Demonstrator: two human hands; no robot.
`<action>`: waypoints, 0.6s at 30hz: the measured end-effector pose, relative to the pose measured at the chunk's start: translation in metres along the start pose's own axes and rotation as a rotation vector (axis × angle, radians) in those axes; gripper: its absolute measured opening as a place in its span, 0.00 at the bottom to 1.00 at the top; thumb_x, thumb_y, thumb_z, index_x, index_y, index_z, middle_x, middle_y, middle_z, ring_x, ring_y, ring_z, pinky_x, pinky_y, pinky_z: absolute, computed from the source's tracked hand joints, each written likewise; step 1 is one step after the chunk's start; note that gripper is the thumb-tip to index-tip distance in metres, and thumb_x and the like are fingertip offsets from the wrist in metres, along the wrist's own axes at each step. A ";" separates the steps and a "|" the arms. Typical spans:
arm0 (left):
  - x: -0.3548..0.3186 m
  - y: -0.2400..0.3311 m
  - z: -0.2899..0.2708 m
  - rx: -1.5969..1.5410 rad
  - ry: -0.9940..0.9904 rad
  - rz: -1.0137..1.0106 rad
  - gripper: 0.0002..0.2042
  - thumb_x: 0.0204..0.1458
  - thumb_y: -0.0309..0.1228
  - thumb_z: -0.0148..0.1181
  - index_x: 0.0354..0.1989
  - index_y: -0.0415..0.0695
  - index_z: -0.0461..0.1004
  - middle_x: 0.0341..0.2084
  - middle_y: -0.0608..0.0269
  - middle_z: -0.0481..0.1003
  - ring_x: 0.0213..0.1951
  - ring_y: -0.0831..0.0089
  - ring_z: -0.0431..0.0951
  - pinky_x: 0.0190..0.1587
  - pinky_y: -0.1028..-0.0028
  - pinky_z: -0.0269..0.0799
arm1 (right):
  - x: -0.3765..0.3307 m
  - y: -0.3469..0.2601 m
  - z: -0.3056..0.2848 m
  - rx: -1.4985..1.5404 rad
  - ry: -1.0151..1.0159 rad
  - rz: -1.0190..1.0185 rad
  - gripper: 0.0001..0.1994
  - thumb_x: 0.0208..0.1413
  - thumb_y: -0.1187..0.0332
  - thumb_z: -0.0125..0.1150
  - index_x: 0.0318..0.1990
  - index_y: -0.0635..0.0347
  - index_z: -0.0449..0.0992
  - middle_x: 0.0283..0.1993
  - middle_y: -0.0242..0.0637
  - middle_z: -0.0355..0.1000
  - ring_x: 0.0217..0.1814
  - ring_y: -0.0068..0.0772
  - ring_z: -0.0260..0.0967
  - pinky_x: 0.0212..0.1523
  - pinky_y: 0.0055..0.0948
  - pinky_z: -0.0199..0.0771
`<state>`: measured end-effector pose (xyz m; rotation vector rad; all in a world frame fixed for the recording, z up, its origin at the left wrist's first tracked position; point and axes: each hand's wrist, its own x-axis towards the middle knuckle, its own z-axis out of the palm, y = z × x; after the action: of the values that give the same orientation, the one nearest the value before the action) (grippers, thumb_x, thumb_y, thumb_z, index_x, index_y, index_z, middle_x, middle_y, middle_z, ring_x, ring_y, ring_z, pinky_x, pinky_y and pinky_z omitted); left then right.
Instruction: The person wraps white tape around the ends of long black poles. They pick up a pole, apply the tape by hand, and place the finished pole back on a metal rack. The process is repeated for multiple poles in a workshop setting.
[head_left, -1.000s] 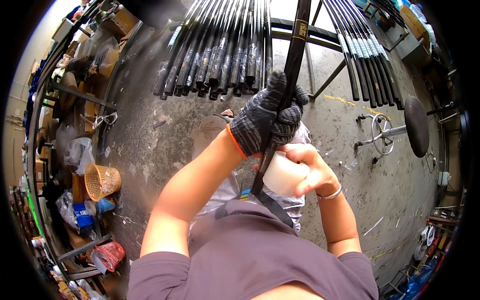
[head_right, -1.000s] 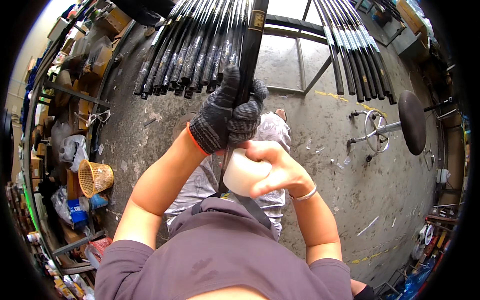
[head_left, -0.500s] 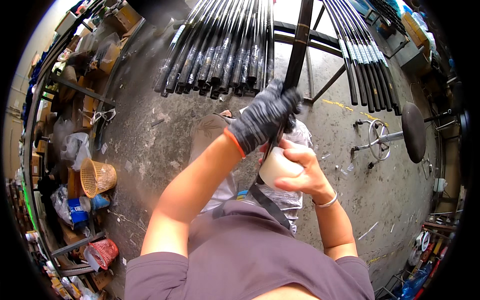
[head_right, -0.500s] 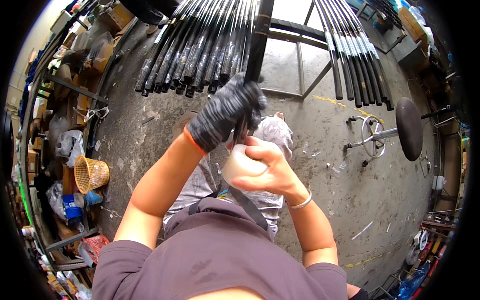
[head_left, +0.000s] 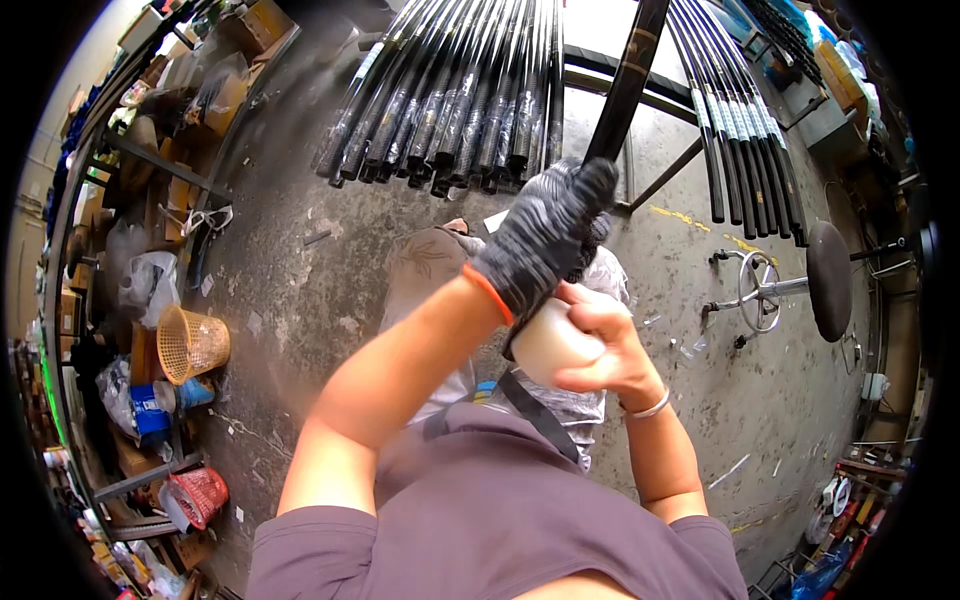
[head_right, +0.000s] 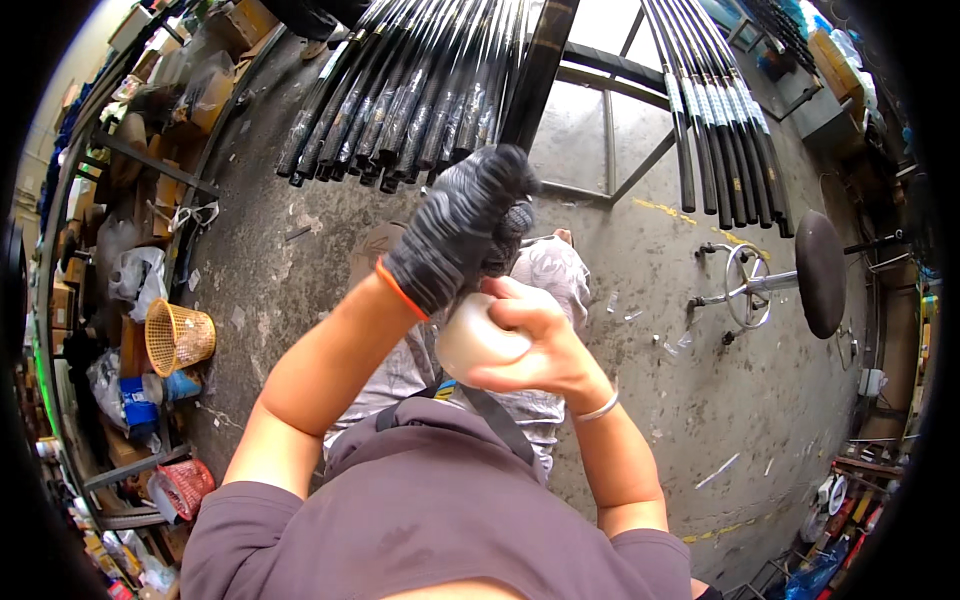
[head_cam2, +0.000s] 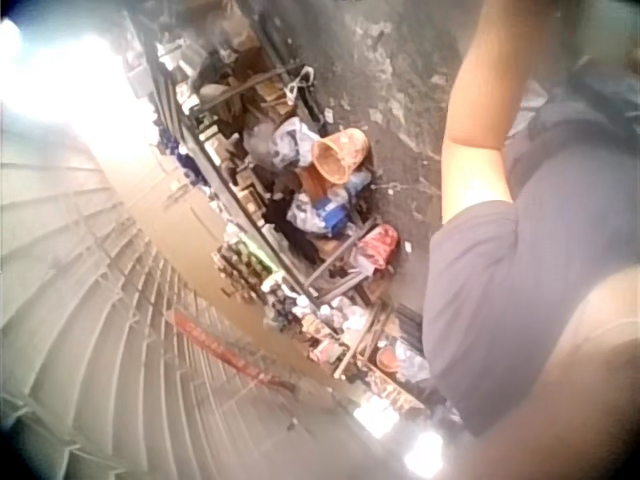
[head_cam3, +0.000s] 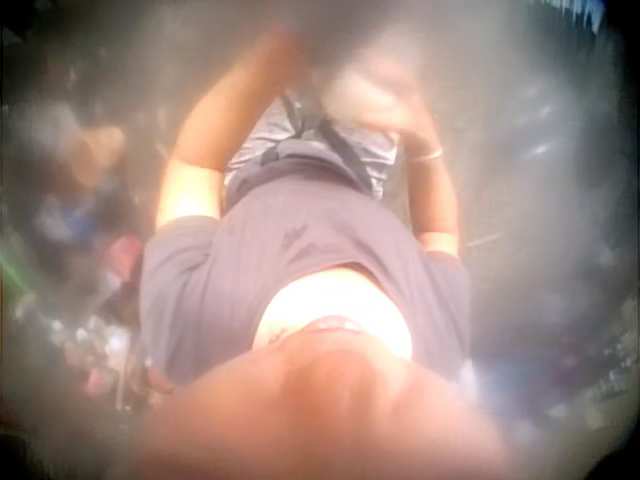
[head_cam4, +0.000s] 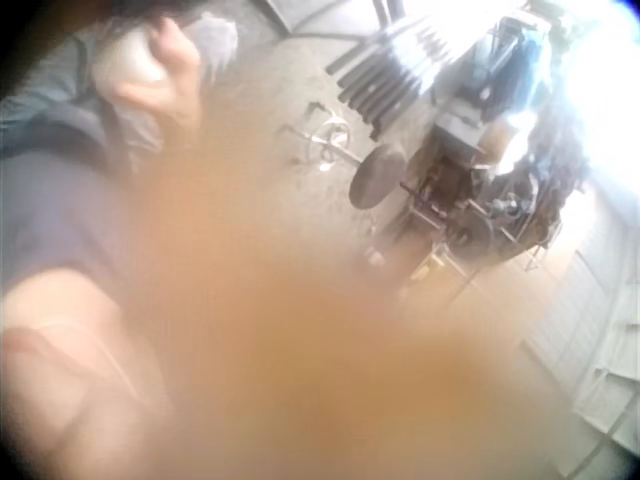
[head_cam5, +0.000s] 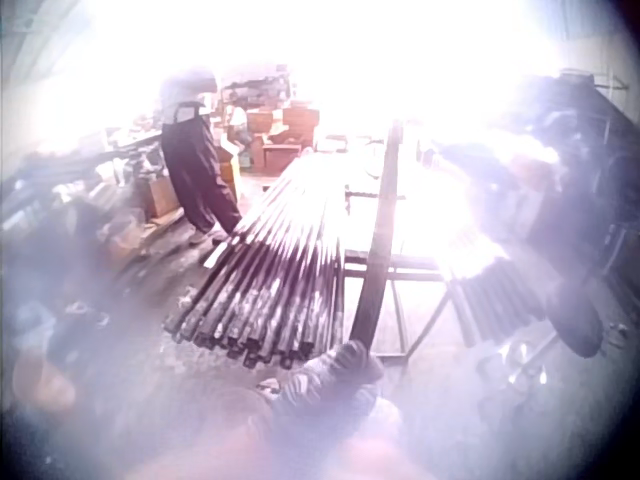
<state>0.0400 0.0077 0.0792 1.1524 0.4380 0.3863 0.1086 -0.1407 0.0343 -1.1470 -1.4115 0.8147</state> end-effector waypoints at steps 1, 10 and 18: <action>0.001 0.005 -0.002 -0.238 -0.148 -0.143 0.24 0.57 0.58 0.53 0.41 0.47 0.72 0.15 0.73 0.66 0.12 0.84 0.59 0.13 0.81 0.54 | -0.005 0.005 0.006 0.330 0.005 -0.006 0.29 0.39 0.60 0.77 0.44 0.67 0.68 0.54 0.51 0.69 0.53 0.42 0.71 0.53 0.37 0.72; 0.002 -0.029 -0.009 -0.064 0.046 -0.019 0.17 0.58 0.49 0.58 0.41 0.48 0.72 0.17 0.75 0.66 0.15 0.84 0.63 0.15 0.81 0.57 | -0.018 0.027 0.017 -0.051 0.199 -0.078 0.28 0.36 0.61 0.81 0.44 0.59 0.73 0.57 0.51 0.68 0.58 0.47 0.67 0.59 0.41 0.67; -0.008 -0.006 -0.013 -0.468 -0.197 -0.194 0.24 0.55 0.58 0.55 0.43 0.48 0.72 0.21 0.71 0.68 0.19 0.83 0.66 0.20 0.82 0.61 | 0.003 -0.005 0.001 0.202 -0.043 0.082 0.24 0.34 0.59 0.81 0.26 0.68 0.72 0.51 0.56 0.71 0.51 0.49 0.72 0.51 0.37 0.72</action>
<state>0.0264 0.0119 0.0700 0.6773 0.2637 0.1876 0.1069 -0.1396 0.0397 -1.0423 -1.2912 1.0214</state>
